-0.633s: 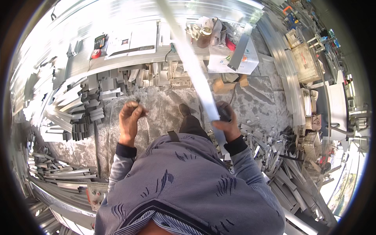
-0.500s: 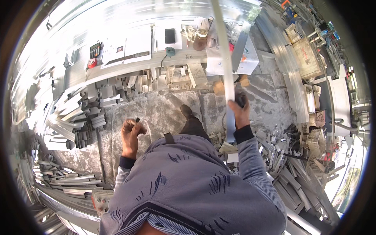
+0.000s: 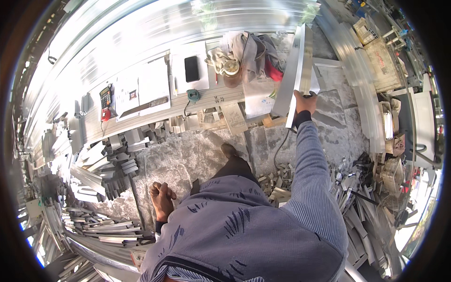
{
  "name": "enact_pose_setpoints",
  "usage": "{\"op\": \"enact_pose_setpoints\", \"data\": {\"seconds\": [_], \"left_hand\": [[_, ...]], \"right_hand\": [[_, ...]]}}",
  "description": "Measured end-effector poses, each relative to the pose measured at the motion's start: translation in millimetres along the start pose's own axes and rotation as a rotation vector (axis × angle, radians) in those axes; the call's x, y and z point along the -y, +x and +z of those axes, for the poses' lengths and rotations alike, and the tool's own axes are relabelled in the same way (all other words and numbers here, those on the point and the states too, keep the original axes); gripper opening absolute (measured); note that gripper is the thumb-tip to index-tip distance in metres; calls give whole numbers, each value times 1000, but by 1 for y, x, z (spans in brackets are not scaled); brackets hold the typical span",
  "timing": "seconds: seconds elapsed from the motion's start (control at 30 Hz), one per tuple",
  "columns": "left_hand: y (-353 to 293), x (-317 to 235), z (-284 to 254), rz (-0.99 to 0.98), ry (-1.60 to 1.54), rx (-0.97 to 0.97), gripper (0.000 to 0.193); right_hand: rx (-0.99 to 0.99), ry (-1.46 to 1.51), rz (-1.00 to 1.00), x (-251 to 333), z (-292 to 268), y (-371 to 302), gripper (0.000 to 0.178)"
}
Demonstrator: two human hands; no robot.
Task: The person operates a metal cutting saw to cut aluminum profiles to length. They load each profile into the saw, activate the cut, remove the cut piece, mark it with a marker, and place it on a nearby table. The person also measures a profile with a tape measure and records information on a clipboard.
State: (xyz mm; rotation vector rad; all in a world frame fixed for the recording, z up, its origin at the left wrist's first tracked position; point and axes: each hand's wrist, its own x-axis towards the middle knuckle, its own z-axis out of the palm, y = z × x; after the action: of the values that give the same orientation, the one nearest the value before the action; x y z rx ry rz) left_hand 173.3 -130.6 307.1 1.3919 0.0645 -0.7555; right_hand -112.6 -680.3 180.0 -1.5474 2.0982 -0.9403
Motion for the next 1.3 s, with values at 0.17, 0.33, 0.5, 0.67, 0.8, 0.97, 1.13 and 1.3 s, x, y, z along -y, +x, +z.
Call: {"op": "enact_pose_setpoints", "data": {"seconds": [0.17, 0.33, 0.5, 0.67, 0.8, 0.97, 1.13, 1.3], "left_hand": [[7, 1, 16, -13, -30, -97, 27], [17, -6, 25, -4, 41, -163, 25], [25, -10, 27, 2, 36, -165, 24], [36, -14, 33, -17, 98, -199, 24], [44, -16, 39, -29, 92, -188, 24], [51, -18, 45, -40, 136, -184, 25], [53, -16, 46, -48, 131, -197, 25], [54, -13, 45, -74, 137, -213, 25]], "right_hand": [[-26, -123, 23, 23, 54, 48, 72], [-67, -287, 2, 21, 96, 51, 78], [-34, -382, 74, 17, 107, 35, 89], [3, -418, 129, 7, 107, 30, 88], [-5, -405, 95, 3, 111, 32, 85], [-2, -480, 102, 10, 116, 28, 87], [3, -475, 110, 22, 115, 27, 90], [22, -489, 127, 30, 115, 25, 90]]}}
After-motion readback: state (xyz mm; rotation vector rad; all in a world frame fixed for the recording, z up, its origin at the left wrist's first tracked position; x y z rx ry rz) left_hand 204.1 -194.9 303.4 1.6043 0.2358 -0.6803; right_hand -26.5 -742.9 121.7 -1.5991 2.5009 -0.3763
